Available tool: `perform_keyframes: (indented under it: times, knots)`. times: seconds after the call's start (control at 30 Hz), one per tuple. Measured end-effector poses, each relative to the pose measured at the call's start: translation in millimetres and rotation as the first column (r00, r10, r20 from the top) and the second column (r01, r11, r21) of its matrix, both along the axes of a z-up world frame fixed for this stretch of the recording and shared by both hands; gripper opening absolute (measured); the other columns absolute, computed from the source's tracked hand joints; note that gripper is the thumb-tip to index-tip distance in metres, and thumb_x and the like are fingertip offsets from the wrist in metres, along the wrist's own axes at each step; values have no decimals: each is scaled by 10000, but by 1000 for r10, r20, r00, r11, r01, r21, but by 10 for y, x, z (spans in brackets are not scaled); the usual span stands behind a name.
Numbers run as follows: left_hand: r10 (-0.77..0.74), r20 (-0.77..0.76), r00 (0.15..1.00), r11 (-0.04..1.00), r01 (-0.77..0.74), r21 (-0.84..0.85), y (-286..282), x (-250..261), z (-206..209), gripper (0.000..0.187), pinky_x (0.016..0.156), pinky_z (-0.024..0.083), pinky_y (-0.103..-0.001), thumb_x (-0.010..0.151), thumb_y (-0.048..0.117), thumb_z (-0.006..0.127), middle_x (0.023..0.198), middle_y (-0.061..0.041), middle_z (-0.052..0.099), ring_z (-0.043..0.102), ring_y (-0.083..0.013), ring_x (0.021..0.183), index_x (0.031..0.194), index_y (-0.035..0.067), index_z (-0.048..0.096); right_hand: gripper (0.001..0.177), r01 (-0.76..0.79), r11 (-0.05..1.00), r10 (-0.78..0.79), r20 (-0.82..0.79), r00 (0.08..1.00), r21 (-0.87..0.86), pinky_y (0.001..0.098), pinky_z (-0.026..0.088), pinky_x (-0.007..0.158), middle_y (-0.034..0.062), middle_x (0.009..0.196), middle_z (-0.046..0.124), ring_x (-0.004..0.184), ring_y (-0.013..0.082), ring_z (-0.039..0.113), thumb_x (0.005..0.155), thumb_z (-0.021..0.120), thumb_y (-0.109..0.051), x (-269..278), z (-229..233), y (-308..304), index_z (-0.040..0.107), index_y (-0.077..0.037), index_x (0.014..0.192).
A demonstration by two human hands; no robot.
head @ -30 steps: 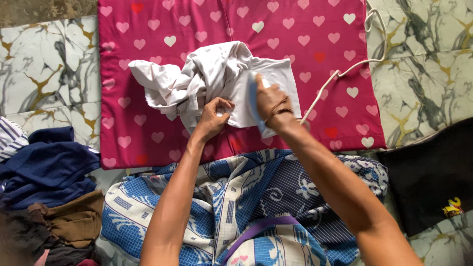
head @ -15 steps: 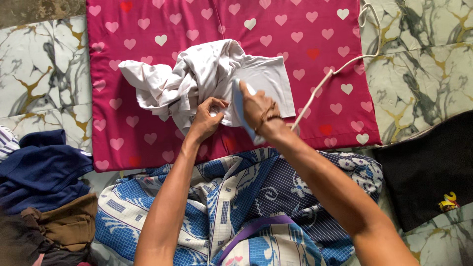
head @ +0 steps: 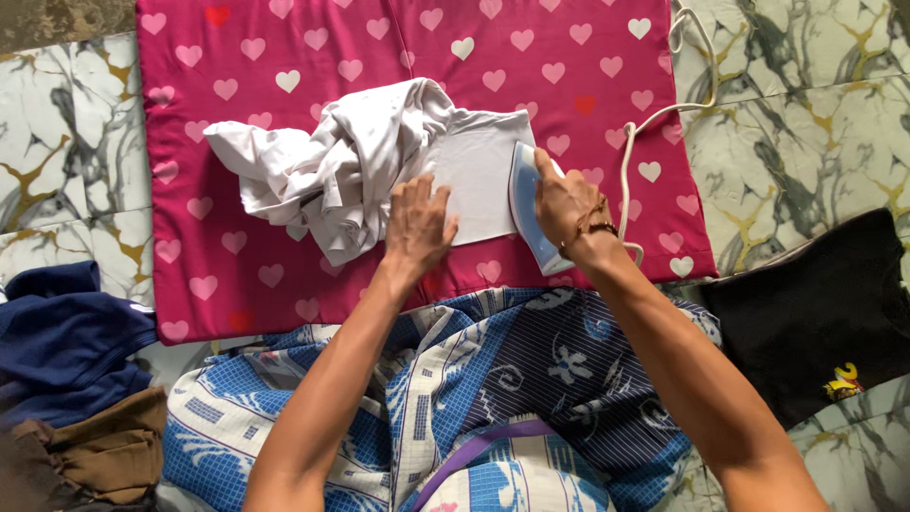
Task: The person irons a white t-shirt on a pink heart-patterned mat. They smooth the fabric with their hands, use a blue iron to press the garment, and flip the shirt over to iron the other side.
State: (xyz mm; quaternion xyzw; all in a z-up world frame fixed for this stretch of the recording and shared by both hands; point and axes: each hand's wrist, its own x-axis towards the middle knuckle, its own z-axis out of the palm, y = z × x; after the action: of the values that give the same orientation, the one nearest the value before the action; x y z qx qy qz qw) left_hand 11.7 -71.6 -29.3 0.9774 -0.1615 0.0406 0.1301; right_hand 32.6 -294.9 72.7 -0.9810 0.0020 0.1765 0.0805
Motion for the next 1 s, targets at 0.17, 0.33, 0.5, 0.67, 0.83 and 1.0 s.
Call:
perform_keyframes:
  times: [0.17, 0.33, 0.5, 0.67, 0.83, 1.0]
  knots:
    - [-42, 48, 998, 999, 43, -8, 83, -23, -174, 700, 1145, 303, -493, 880, 464, 711, 1539, -231, 385, 418, -364, 1393, 1414, 50, 529, 458, -36, 997, 20, 210, 978, 75, 422, 542, 537, 107, 761, 639, 631, 251, 652, 1078, 462, -268, 432, -264, -143, 449, -186, 1528]
    - [-69, -9, 998, 993, 68, -95, 261, -111, -197, 701, 1212, 285, -461, 915, 413, 720, 1592, -210, 375, 401, -369, 1423, 1482, 60, 507, 473, 339, 883, -296, -175, 939, 326, 385, 505, 521, 75, 761, 645, 592, 195, 572, 1066, 452, -303, 388, -83, -75, 424, -298, 1538]
    - [-62, 16, 998, 987, 63, -146, 267, -138, -193, 674, 1228, 291, -460, 916, 391, 727, 1598, -198, 375, 398, -355, 1453, 1469, 65, 524, 504, -13, 987, 25, -71, 997, 160, 386, 514, 504, 115, 737, 635, 561, 204, 594, 1061, 459, -260, 5, -56, 51, 378, -249, 1559]
    - [-69, -7, 998, 985, 67, -161, 275, -137, -188, 694, 1218, 270, -466, 902, 403, 730, 1599, -197, 359, 388, -375, 1447, 1469, 65, 517, 443, -54, 993, 43, 104, 994, 102, 424, 485, 534, 116, 719, 629, 573, 213, 572, 1073, 473, -259, 233, -190, 111, 458, -206, 1512]
    - [-68, -72, 995, 977, 52, -209, 291, -100, -191, 730, 1225, 239, -476, 869, 414, 755, 1625, -179, 322, 348, -384, 1457, 1479, 93, 516, 365, 320, 848, -282, -151, 947, 422, 429, 483, 525, 82, 736, 650, 579, 204, 563, 1110, 444, -376, 622, -283, 110, 599, -193, 1385]
    - [-90, -124, 988, 955, 50, -293, 334, -69, -143, 762, 1233, 236, -484, 809, 404, 803, 1626, -176, 314, 344, -376, 1467, 1452, 98, 531, 506, -25, 975, 11, 62, 998, 223, 459, 560, 636, 171, 803, 668, 691, 299, 679, 1038, 510, -284, 393, -275, 213, 424, -213, 1531]
